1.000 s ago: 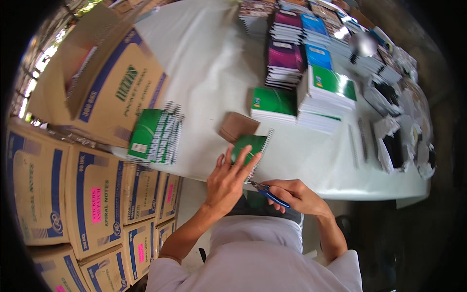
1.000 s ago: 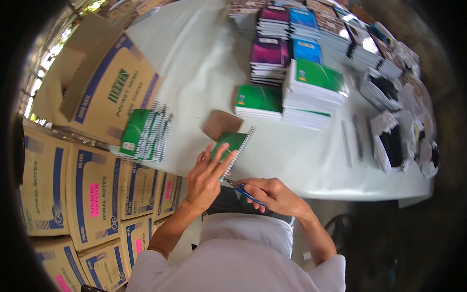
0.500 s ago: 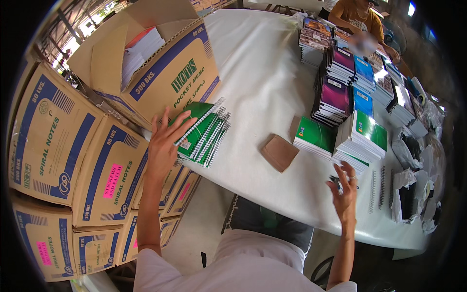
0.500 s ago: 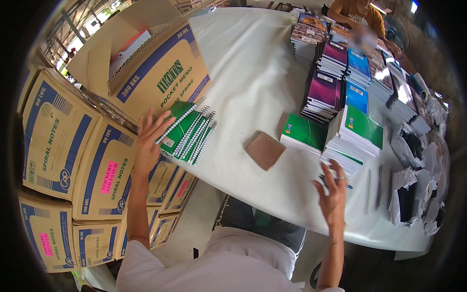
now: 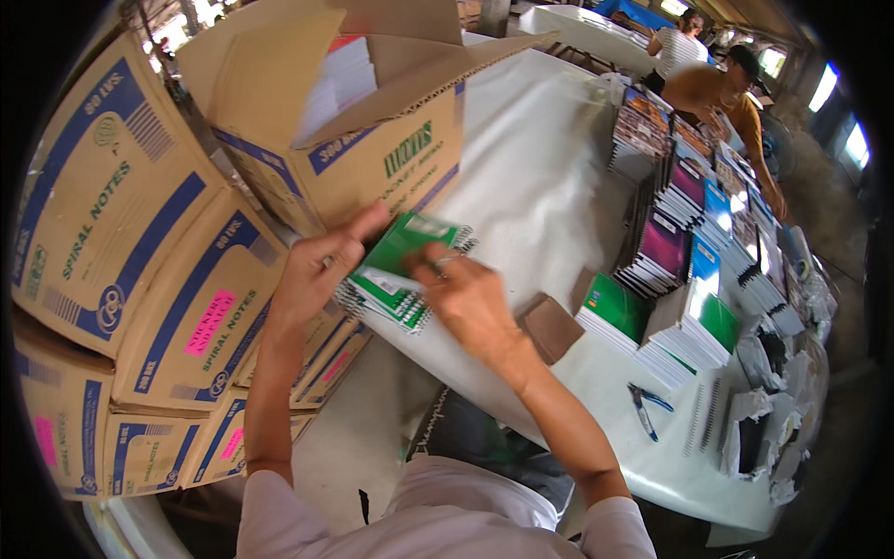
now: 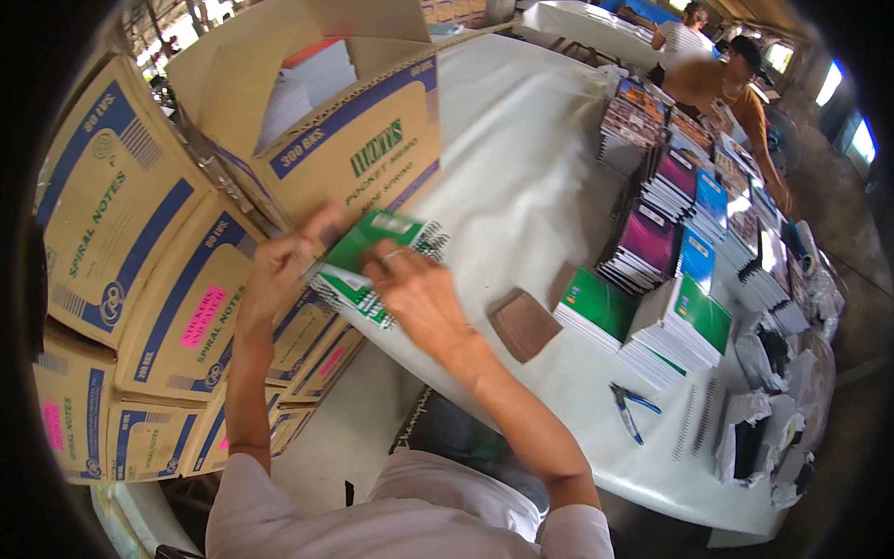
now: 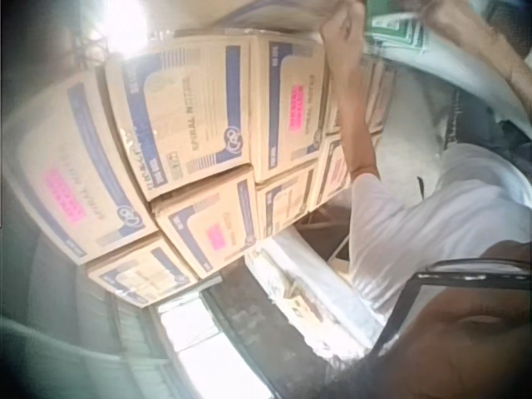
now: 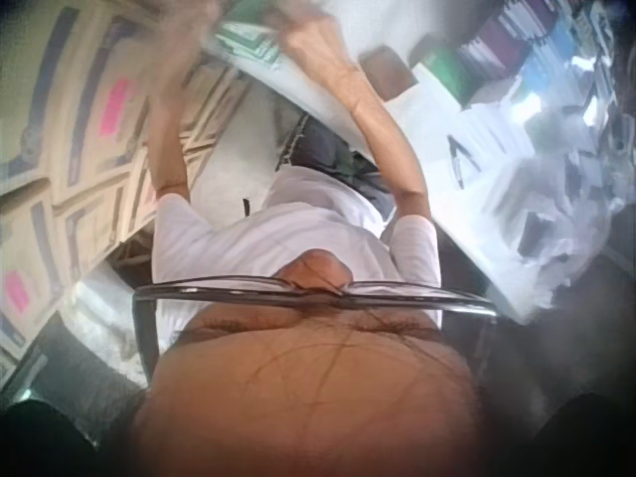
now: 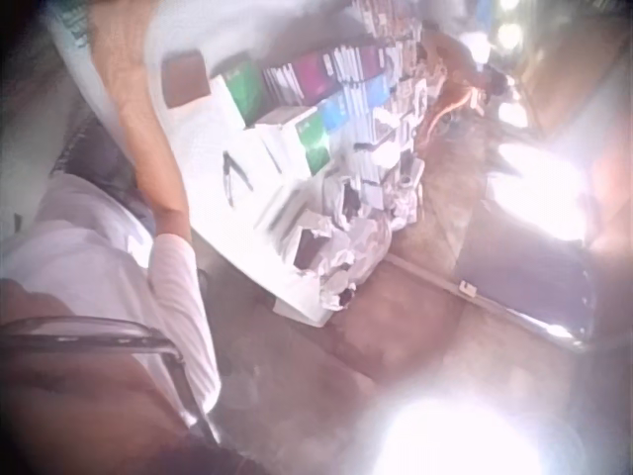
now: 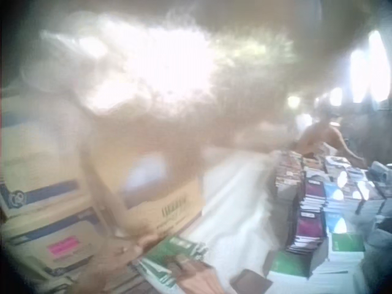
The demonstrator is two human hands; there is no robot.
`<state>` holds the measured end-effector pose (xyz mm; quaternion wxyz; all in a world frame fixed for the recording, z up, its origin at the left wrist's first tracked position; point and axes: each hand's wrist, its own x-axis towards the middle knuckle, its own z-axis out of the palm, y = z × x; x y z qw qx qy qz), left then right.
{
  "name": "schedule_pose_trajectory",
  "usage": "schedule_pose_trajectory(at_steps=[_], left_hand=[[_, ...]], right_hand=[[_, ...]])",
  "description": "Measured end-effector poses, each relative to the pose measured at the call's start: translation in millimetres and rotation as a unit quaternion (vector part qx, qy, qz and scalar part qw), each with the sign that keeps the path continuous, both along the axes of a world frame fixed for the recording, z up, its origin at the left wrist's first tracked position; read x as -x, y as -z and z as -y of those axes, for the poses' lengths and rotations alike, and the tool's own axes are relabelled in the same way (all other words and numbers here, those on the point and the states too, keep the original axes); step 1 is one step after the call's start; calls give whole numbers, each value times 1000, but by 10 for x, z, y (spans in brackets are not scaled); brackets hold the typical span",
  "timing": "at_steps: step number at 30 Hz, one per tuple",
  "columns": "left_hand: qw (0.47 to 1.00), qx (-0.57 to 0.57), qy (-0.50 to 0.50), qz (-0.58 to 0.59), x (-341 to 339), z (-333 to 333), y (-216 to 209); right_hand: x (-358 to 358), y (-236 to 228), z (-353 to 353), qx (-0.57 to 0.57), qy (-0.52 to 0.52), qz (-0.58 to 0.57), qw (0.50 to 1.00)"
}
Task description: The person assembles spiral-bound notebooks by inserting a metal coil through the punched holes of the paper and covers. The person picks up a stack of paper, aligns it with the front and back covers, and manually threads the spiral coil through the holes before placing the completed notebook into a large cardboard box.
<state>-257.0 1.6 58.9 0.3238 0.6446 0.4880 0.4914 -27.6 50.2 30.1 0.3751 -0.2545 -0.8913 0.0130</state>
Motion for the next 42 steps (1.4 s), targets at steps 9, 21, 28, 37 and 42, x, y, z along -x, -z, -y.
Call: schedule_pose_trajectory(at_steps=[9, 21, 28, 37, 42], left_hand=[[897, -202, -49, -391, -619, 199, 272], [893, -126, 142, -408, -2220, -331, 1543], [886, -128, 117, -430, -2108, -302, 1543], [922, -184, 80, -330, -2581, -638, 1459], [905, -107, 129, -391, -2739, -855, 1536]], right_hand=[[-1849, 132, -798, 204, 84, 274, 936], [-2234, 412, -910, 248, -2, 252, 935], [-2240, 399, -885, 318, 29, 230, 919], [-2155, 385, -655, 155, 104, 167, 968], [-2105, 504, -479, 89, 232, 90, 965]])
